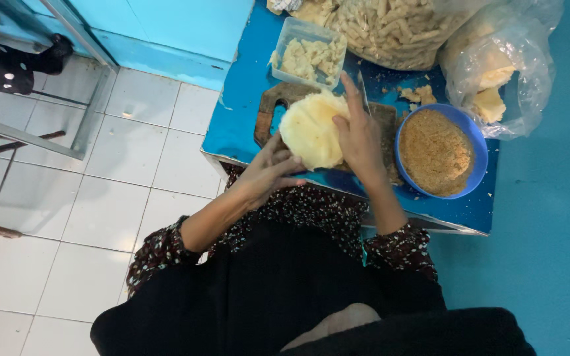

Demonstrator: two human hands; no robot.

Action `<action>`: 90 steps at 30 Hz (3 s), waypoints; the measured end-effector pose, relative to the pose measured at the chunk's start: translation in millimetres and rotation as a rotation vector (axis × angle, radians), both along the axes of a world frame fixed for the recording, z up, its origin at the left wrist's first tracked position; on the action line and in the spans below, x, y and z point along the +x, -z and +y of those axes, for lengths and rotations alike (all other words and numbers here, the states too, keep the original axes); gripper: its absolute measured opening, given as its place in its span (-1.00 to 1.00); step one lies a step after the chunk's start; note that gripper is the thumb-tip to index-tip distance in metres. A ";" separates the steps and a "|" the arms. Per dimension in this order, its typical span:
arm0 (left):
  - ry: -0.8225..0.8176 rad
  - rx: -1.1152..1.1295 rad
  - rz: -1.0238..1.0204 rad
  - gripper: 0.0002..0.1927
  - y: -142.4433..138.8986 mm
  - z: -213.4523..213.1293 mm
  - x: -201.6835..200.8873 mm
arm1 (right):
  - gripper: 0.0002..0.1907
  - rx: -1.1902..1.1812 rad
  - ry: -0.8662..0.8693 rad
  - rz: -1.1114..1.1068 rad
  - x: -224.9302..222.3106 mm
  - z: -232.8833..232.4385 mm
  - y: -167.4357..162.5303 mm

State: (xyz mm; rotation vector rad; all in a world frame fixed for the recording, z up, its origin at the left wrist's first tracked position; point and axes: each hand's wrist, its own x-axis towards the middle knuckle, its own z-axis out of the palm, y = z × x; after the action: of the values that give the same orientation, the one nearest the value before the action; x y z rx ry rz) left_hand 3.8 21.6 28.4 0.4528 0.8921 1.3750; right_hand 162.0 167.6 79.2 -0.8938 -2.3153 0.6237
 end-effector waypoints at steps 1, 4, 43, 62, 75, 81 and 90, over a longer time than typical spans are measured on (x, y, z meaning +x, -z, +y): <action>0.002 -0.023 0.023 -0.07 0.0 -3.8 -2.4 | -0.19 0.017 0.072 -0.112 -0.3 -0.1 0.9; -0.018 -0.030 0.166 0.00 -1.2 -11.6 -12.6 | -0.26 0.260 0.092 -0.107 5.3 1.0 0.9; -0.144 0.705 1.924 -0.66 13.8 26.8 0.2 | -0.47 0.211 0.259 -0.228 75.2 -41.4 2.0; -0.269 0.840 1.829 -0.59 11.6 -10.7 -8.7 | -0.56 0.131 0.077 0.020 72.3 -92.8 12.7; -0.163 0.736 1.823 -0.59 -38.7 13.2 -55.9 | -0.47 0.167 0.110 -0.149 75.0 -99.7 33.4; 0.103 0.803 2.091 -0.32 -76.3 58.7 -77.5 | -0.46 0.141 0.117 -0.173 73.8 -99.5 32.2; 0.412 0.792 2.319 0.08 -77.0 102.5 -64.5 | -0.46 0.098 0.056 -0.090 75.8 -99.6 23.5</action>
State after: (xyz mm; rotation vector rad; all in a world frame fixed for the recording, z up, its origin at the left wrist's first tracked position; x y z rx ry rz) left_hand -60.7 124.2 105.5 2.8973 1.6638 0.1166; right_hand 237.7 68.0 55.7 -0.9551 -2.3695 0.4501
